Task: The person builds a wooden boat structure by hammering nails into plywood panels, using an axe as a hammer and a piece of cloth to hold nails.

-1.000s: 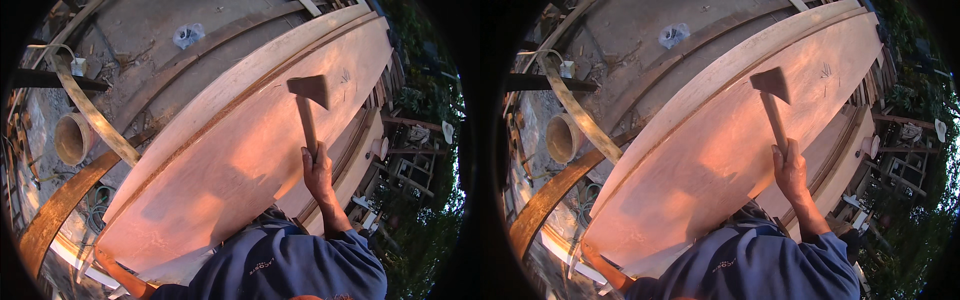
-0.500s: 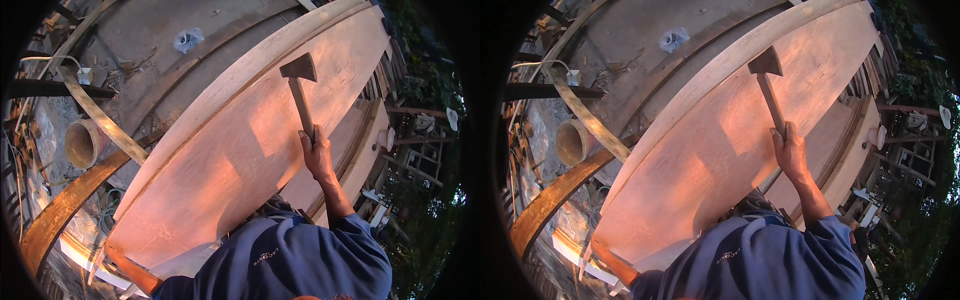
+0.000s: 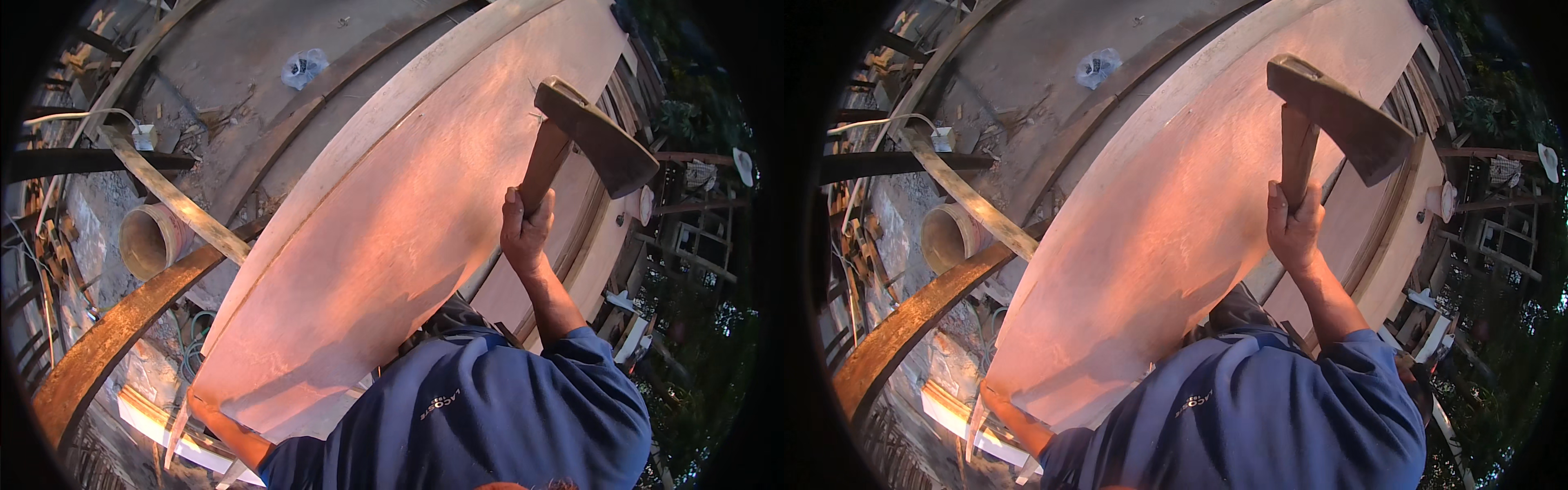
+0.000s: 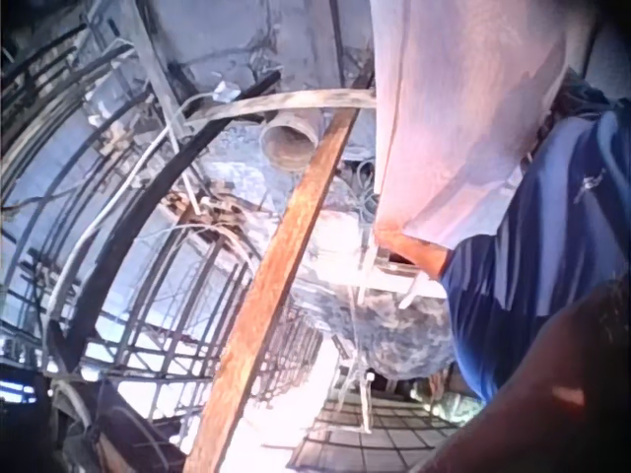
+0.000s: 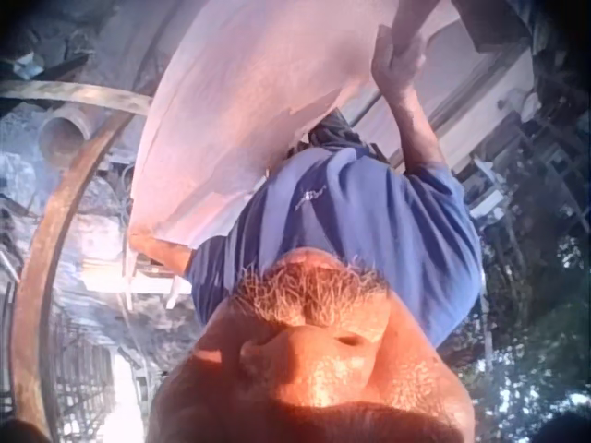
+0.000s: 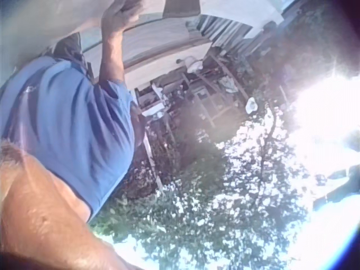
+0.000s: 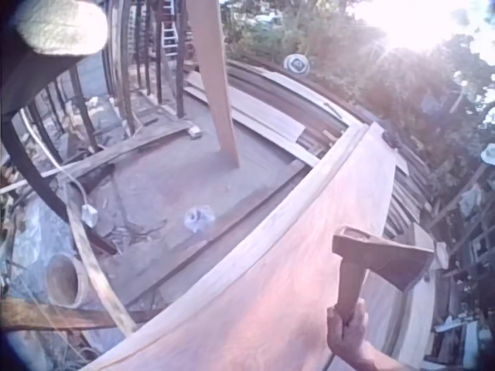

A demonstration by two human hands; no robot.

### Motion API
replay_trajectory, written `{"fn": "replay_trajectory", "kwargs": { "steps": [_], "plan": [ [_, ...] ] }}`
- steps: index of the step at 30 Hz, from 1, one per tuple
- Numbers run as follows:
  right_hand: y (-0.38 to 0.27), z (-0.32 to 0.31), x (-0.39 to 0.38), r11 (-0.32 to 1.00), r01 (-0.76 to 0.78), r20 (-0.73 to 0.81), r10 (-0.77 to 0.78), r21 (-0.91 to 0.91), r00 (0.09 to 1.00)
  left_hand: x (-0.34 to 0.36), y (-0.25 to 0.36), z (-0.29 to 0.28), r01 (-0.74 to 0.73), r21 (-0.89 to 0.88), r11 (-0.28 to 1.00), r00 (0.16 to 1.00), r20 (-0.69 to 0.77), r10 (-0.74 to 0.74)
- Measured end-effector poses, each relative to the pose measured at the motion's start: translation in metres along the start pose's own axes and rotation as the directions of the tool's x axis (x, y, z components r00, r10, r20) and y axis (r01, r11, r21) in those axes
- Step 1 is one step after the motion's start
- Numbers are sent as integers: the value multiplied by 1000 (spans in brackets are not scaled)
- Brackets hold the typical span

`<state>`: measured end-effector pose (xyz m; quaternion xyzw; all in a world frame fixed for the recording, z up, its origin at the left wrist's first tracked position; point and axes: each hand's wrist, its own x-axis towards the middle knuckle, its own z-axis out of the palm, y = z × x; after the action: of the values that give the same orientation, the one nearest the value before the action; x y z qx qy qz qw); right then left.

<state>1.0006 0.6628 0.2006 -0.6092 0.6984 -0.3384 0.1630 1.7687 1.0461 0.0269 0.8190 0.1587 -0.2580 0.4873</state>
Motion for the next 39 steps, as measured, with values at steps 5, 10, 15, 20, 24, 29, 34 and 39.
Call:
{"fn": "replay_trajectory", "kwargs": {
  "steps": [5,10,15,20,24,29,34,39],
  "plan": [
    [14,4,17,947,24,381,106,-320,918,34,-17,-23,81,-51,995,981,182,-71],
    [18,2,-6,994,34,53,-28,-105,998,20,-8,22,-15,-46,999,988,152,22],
    [7,-12,27,917,14,371,147,-398,917,56,-17,4,-63,-99,993,981,177,80],
    [51,10,8,895,87,400,107,-438,910,56,-1,18,-61,-107,992,970,229,84],
    [21,-11,31,885,-449,701,399,-125,591,30,-8,15,-151,-82,985,988,14,153],
    [44,-13,8,948,-65,600,249,-311,761,22,-9,24,-192,-147,970,977,62,203],
    [104,-42,70,963,-57,9,61,-265,998,-17,-6,8,-119,-73,990,966,222,133],
    [167,-33,147,908,-282,-97,265,-311,959,-61,0,-2,-270,148,951,962,-2,273]
  ]
}}
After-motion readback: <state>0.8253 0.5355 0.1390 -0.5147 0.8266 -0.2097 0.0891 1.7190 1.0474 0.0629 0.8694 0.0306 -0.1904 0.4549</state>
